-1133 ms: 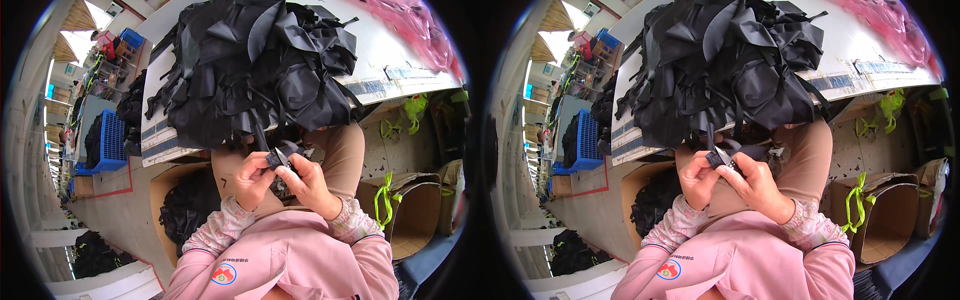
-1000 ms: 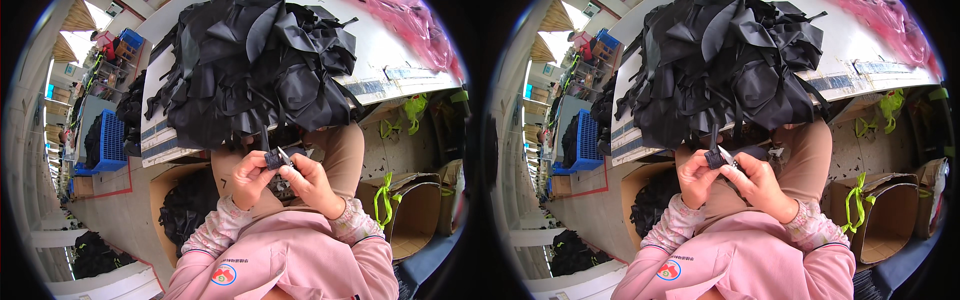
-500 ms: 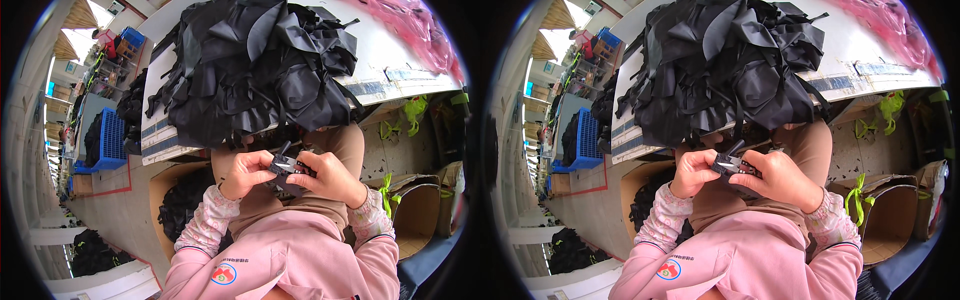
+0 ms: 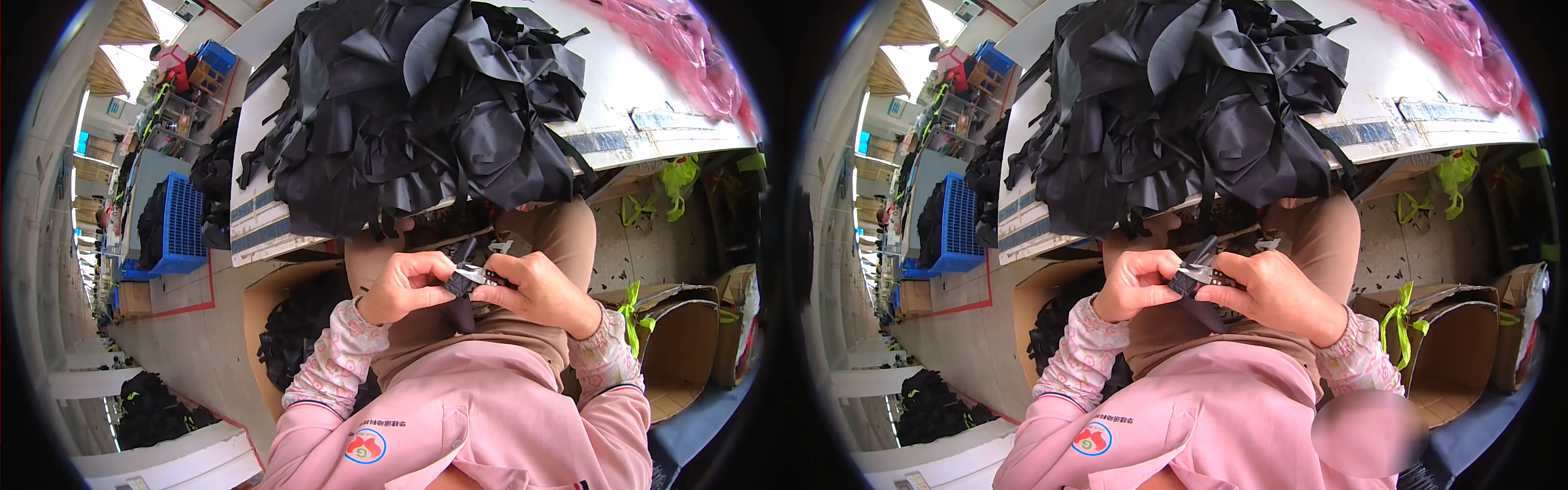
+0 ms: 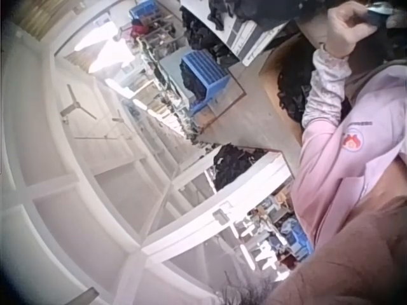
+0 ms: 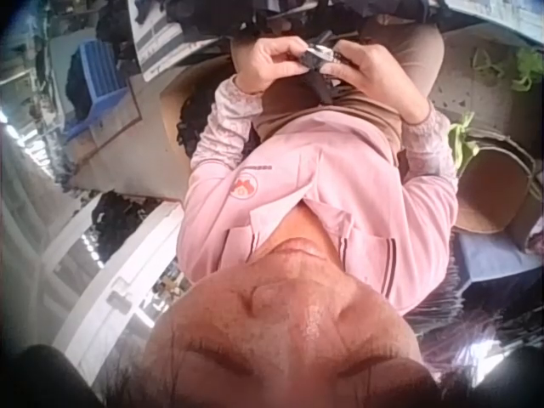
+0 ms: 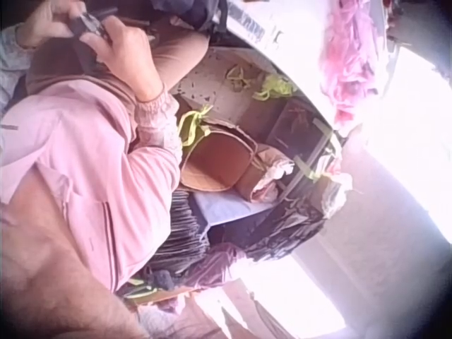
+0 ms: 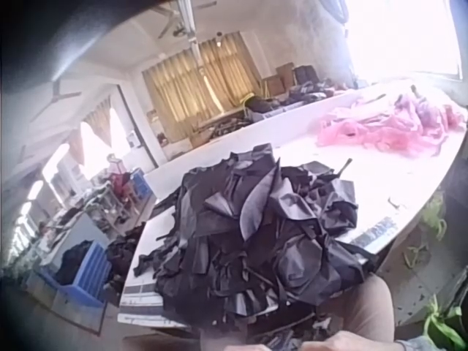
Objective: Trimming excess material and loose threads from black fabric components using small snips.
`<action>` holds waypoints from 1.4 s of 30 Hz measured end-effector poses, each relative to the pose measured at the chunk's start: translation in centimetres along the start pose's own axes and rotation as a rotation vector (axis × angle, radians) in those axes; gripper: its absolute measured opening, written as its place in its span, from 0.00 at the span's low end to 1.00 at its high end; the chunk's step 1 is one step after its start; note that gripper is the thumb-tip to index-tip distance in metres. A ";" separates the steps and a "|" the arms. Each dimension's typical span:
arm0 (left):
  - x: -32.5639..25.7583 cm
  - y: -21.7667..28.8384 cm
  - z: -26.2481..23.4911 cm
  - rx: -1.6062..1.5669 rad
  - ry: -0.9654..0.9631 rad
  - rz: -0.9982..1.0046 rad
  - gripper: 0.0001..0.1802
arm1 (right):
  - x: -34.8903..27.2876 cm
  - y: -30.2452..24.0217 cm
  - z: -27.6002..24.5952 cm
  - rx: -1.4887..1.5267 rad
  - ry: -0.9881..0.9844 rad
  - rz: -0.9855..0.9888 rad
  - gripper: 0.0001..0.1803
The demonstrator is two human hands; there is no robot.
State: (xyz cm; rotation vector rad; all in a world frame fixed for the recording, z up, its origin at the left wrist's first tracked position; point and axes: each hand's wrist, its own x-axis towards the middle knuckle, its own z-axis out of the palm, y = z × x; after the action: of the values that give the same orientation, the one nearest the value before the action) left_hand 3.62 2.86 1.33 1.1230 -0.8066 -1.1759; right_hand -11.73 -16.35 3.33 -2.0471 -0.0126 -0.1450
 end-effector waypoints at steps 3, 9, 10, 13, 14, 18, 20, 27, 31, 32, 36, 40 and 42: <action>0.0 -0.1 -0.1 -0.022 -0.030 -0.020 0.08 | -0.2 -0.2 -0.4 -0.048 -0.061 0.022 0.20; 0.1 0.1 -0.4 -0.028 -0.104 -0.079 0.09 | -0.6 -0.4 -0.3 -0.006 -0.076 0.022 0.20; 0.1 0.2 -0.3 -0.042 -0.100 -0.086 0.09 | -0.6 -0.4 -0.2 -0.005 -0.075 0.022 0.20; 0.1 0.1 -0.1 -0.060 -0.099 -0.092 0.09 | -0.7 -0.4 0.0 0.010 -0.078 0.022 0.20; 0.1 0.1 0.0 -0.066 -0.104 -0.089 0.09 | -0.7 -0.4 0.0 0.011 -0.077 0.021 0.20; -0.1 0.4 0.2 -0.093 -0.107 -0.130 0.09 | -1.0 -0.1 0.2 0.019 -0.053 0.003 0.20; -0.1 0.3 0.1 -0.079 -0.136 -0.134 0.08 | -1.2 0.0 0.1 0.016 -0.049 0.021 0.20; 0.0 0.4 -1.3 -0.146 -0.260 -0.276 0.07 | -1.6 0.1 -1.0 0.094 -0.232 0.032 0.21; 0.7 0.6 -1.9 -0.132 -0.422 -0.405 0.09 | -1.4 0.0 -1.4 0.056 -0.325 -0.011 0.21; 0.8 0.7 -1.9 -0.132 -0.452 -0.447 0.09 | -1.3 -0.1 -1.4 0.026 -0.341 -0.030 0.22; 1.0 0.4 -1.9 -0.146 -0.508 -0.466 0.08 | -1.1 -0.6 -1.4 -0.049 -0.373 -0.091 0.22; 1.1 0.0 -1.7 -0.122 -0.565 -0.482 0.08 | -1.1 -0.2 -0.7 -0.070 -0.348 -0.191 0.18; 1.1 0.0 -1.5 -0.126 -0.574 -0.490 0.08 | -1.0 -0.4 -0.3 -0.085 -0.372 -0.180 0.21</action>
State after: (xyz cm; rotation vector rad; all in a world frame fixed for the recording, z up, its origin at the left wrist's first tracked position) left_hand 5.28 2.14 0.79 0.9064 -0.8917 -1.9883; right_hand -12.74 -16.37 3.75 -2.1300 -0.4288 0.1271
